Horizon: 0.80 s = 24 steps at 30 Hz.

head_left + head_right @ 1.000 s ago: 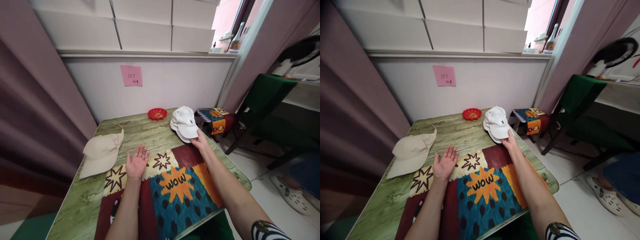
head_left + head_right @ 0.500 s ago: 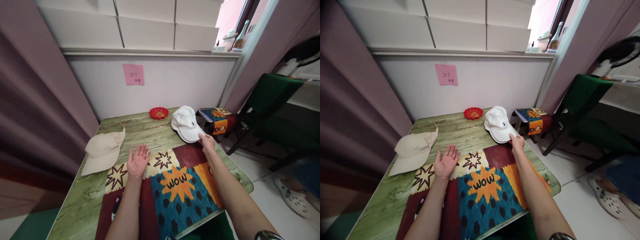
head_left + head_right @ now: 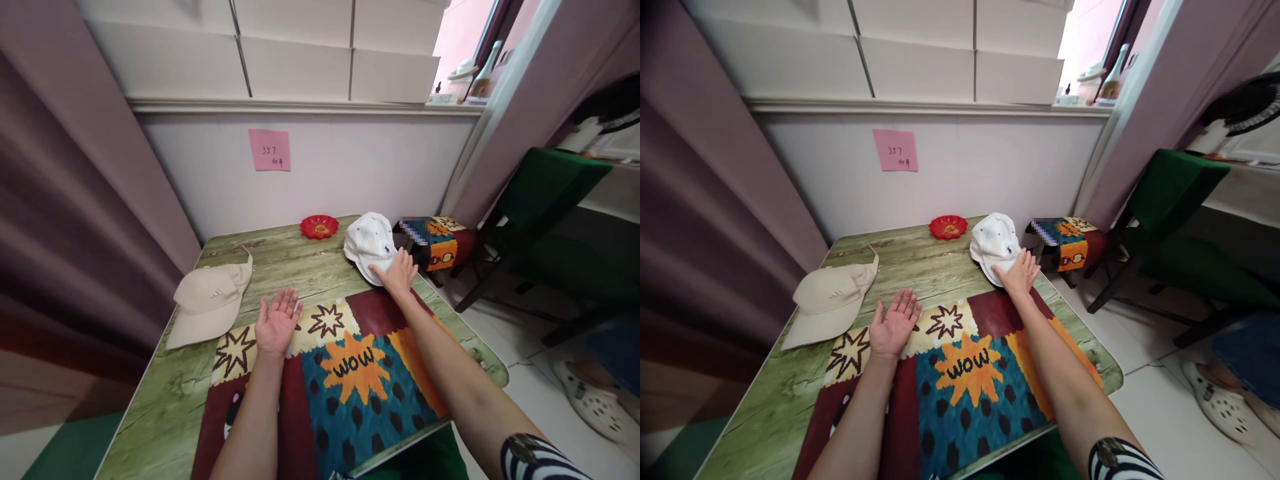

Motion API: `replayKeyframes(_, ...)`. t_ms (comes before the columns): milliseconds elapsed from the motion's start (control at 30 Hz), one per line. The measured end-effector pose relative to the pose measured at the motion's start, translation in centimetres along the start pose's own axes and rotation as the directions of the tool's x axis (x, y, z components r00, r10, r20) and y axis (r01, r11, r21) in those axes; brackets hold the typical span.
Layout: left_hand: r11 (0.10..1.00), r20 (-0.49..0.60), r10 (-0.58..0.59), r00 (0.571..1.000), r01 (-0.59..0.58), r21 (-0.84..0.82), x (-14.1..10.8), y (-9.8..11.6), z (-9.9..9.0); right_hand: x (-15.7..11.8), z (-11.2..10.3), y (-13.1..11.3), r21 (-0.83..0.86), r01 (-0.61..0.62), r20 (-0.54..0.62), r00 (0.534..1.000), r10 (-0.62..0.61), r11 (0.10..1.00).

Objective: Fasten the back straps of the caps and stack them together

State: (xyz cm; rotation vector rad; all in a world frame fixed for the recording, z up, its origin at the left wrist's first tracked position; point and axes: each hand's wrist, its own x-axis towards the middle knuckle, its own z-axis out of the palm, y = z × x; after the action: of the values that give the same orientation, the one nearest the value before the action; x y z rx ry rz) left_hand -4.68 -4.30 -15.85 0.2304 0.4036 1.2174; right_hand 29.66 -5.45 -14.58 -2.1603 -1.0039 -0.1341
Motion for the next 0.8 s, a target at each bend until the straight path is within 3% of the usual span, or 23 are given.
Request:
replayKeyframes(167, 1.0, -0.004, -0.004, 1.0, 0.004, -0.002, -0.1, 0.0, -0.1, 0.3, 0.3, 0.5, 0.04, -0.05, 0.11, 0.993, 0.046, 0.998)
replayKeyframes(467, 0.994, -0.001, 0.028, 1.0, -0.028, 0.109, -1.1, -0.1, 0.5, -1.1, 0.5, 1.0, -0.004, -0.022, 0.079, 0.997, 0.022, 1.0)
replayKeyframes(600, 0.979, -0.085, 0.056, 0.995, -0.038, 0.202, -1.8, 0.2, 1.0, -1.2, 0.6, 1.4, -0.072, -0.021, 0.123, 0.992, 0.029, 0.997)
replayKeyframes(700, 0.958, -0.226, 0.144, 0.964, -0.079, 0.274, -2.2, 1.0, 1.0, -0.8, 0.6, 1.5, -0.065, -0.015, 0.14, 0.99, 0.024, 0.998)
replayKeyframes(800, 0.918, -0.351, 0.341, 0.872, -0.229, 0.324, -2.7, 2.7, 0.4, -0.9, 0.7, 1.6, -0.009, -0.016, 0.114, 0.993, 0.017, 1.0)
